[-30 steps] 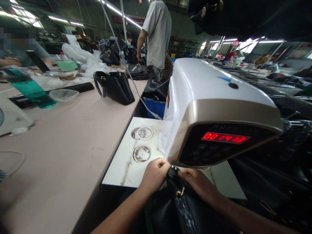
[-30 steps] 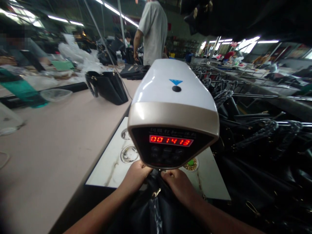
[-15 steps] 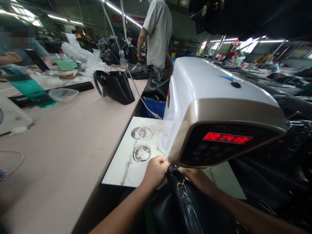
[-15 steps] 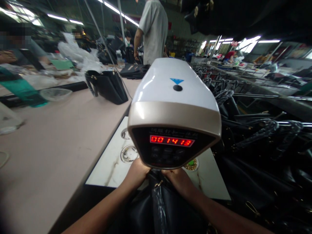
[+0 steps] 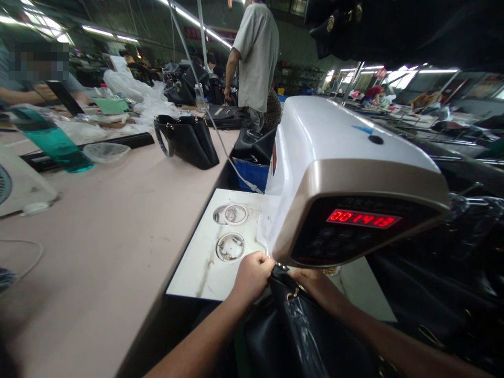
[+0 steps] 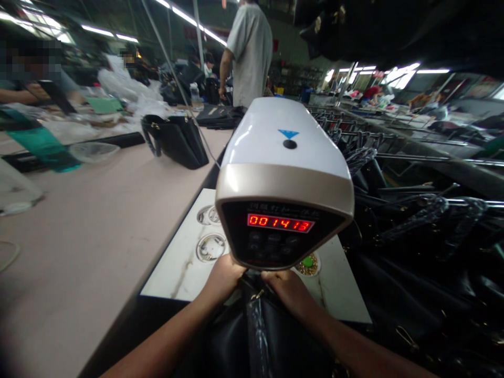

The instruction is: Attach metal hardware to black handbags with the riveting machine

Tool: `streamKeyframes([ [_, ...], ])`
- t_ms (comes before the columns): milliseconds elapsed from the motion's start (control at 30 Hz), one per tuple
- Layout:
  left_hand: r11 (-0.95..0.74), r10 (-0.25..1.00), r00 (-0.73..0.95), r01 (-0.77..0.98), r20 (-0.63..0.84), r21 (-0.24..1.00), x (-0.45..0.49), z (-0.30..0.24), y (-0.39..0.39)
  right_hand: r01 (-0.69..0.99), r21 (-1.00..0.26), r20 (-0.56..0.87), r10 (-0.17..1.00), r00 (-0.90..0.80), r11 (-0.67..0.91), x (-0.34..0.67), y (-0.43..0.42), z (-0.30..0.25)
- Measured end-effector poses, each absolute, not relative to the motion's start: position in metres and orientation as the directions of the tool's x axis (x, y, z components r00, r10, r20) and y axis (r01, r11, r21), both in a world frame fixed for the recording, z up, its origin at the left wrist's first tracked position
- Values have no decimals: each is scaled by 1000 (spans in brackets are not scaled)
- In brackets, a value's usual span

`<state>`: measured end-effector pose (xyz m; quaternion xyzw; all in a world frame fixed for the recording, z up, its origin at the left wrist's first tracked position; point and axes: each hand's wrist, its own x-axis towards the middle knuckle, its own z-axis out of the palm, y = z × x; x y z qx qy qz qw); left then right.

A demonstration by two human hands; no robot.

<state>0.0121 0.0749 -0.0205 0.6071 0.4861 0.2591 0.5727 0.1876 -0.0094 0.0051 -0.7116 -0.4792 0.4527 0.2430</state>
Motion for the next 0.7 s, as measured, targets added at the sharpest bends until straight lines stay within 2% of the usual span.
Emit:
streamKeyframes([
  [300,139,888,386,291,-249,947,12,-22,74,455,-758,-456,879,141,-467,190,-10,1],
  [500,133,890,392,262,-231,956,12,-18,72,452,-782,-416,900,131,-428,188,-10,4],
  [700,186,889,367,257,-274,948,4,-16,54,490,-760,-378,904,199,-426,181,-27,-10],
])
